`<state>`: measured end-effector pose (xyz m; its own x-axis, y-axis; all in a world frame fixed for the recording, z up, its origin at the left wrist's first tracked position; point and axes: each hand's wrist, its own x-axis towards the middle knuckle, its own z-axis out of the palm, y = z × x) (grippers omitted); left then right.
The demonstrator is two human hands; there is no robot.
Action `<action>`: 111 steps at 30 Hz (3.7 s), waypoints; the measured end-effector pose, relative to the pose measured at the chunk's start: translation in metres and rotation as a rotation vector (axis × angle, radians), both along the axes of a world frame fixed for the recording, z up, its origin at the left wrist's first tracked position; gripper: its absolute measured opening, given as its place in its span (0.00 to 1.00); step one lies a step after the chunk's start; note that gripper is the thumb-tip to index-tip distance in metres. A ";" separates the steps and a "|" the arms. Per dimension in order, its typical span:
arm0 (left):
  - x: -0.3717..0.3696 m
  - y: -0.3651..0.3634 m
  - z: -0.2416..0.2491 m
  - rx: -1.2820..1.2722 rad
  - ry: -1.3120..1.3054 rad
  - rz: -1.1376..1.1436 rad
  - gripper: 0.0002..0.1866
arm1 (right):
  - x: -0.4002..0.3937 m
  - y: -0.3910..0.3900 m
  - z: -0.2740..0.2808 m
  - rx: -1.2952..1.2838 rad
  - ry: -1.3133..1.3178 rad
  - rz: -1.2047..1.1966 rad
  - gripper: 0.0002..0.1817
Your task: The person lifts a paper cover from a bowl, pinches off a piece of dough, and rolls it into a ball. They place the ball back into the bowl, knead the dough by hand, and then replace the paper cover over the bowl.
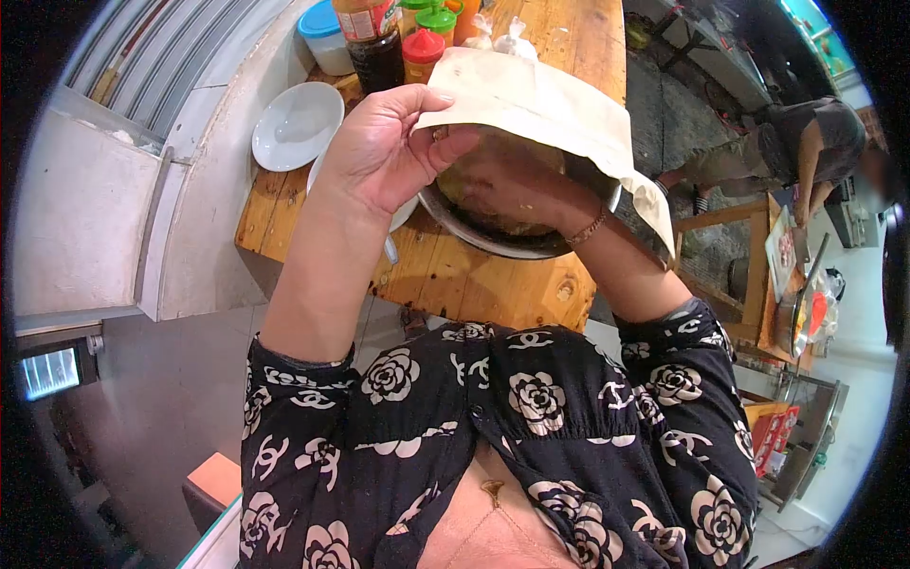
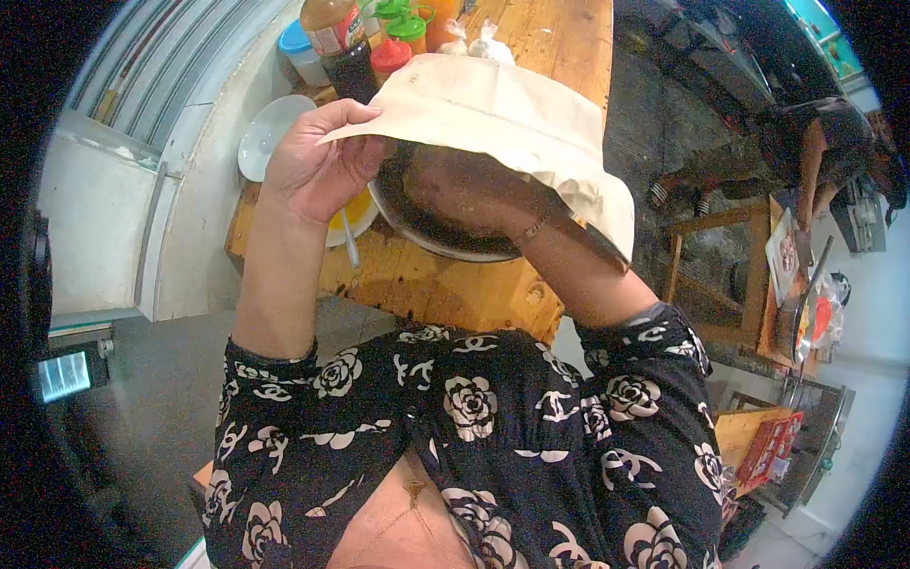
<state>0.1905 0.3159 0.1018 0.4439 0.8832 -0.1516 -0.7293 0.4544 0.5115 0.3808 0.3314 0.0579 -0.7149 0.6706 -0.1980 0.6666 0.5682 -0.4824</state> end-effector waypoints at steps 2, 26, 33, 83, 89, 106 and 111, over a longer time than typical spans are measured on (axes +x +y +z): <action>-0.002 -0.002 -0.003 -0.012 0.011 0.002 0.15 | 0.006 -0.010 -0.022 0.148 0.115 -0.028 0.17; 0.016 -0.066 -0.023 0.093 0.591 0.116 0.26 | 0.144 -0.126 0.022 -0.951 1.428 -0.921 0.24; 0.038 -0.082 0.000 0.142 0.589 -0.017 0.25 | 0.173 -0.112 0.058 -0.505 1.469 -0.922 0.28; 0.089 -0.121 -0.096 -0.087 0.477 0.480 0.18 | 0.161 0.237 -0.103 0.218 0.079 -0.431 0.38; 0.094 -0.119 -0.090 -0.068 0.410 0.516 0.17 | 0.148 0.190 -0.027 0.572 0.241 -0.501 0.32; 0.063 -0.173 -0.086 -0.118 0.475 0.397 0.13 | 0.063 -0.037 0.001 0.317 -0.261 0.446 0.24; 0.059 -0.170 -0.090 -0.085 0.454 0.375 0.13 | 0.069 -0.029 -0.020 0.242 0.019 0.203 0.11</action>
